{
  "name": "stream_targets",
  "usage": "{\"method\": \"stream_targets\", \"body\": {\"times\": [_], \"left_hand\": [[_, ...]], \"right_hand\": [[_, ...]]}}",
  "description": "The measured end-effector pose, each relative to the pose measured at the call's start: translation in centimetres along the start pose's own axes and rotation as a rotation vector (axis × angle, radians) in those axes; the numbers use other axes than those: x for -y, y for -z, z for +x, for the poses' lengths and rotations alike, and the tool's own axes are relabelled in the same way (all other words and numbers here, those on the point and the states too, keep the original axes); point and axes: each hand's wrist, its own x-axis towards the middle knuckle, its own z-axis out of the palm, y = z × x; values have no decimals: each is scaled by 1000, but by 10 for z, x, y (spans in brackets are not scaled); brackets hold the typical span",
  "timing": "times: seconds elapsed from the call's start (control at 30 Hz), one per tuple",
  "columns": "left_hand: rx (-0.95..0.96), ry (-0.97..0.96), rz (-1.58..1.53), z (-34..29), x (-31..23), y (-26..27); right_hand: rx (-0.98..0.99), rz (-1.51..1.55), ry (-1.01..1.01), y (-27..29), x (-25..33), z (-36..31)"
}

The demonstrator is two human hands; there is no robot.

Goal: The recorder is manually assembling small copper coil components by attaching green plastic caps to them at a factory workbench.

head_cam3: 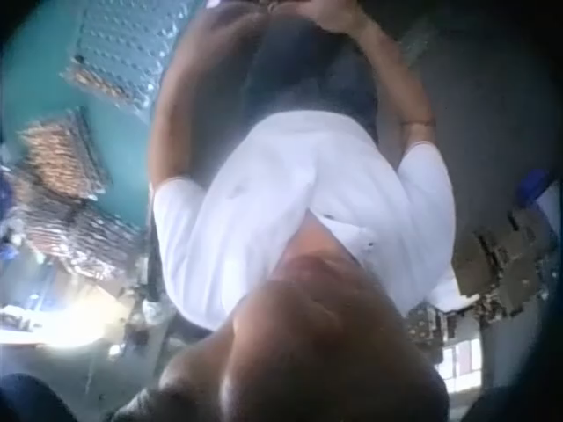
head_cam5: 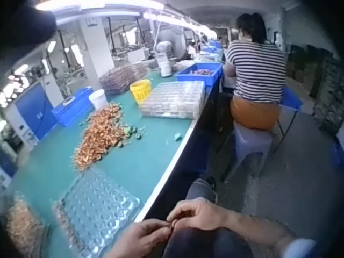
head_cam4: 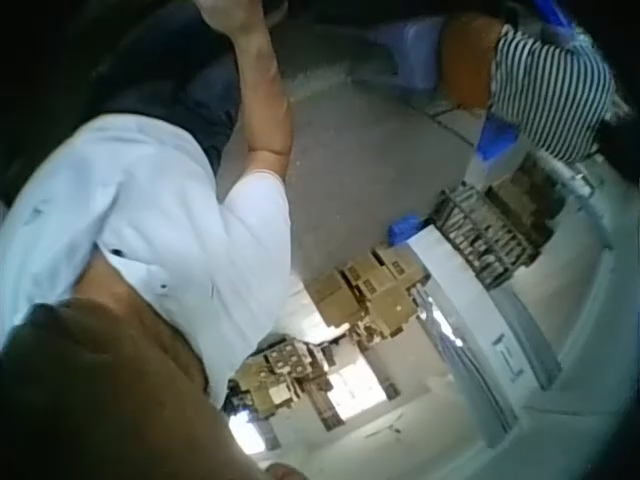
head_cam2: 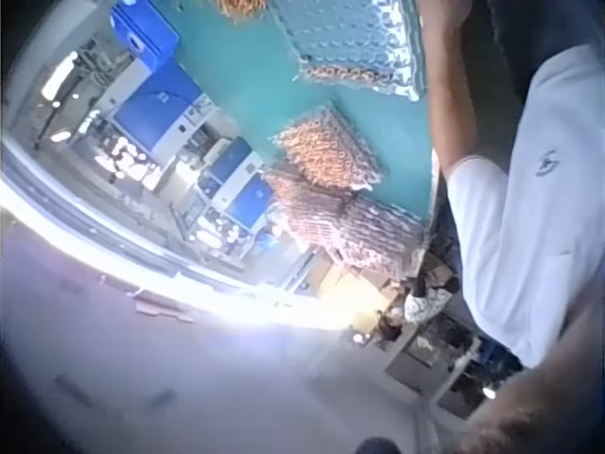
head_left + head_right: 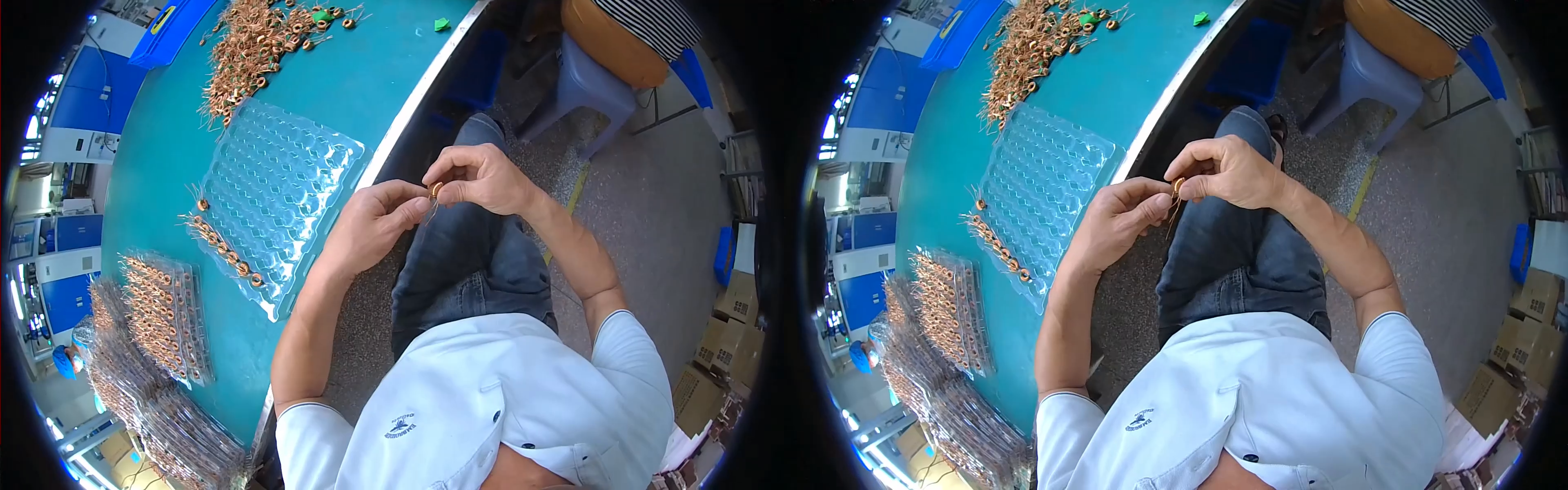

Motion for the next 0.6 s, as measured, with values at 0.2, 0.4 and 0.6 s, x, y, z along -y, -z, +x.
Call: {"method": "stream_targets", "body": {"times": [0.2,0.4,0.6], "left_hand": [[54,43,-19,6,0,-11],[162,20,-143,11,7,-18],[184,40,15,12,6,-23]], "right_hand": [[-3,-91,13,6,5,-14],[-10,-60,38,12,-2,-26],[30,-130,73,10,-10,-35]]}}
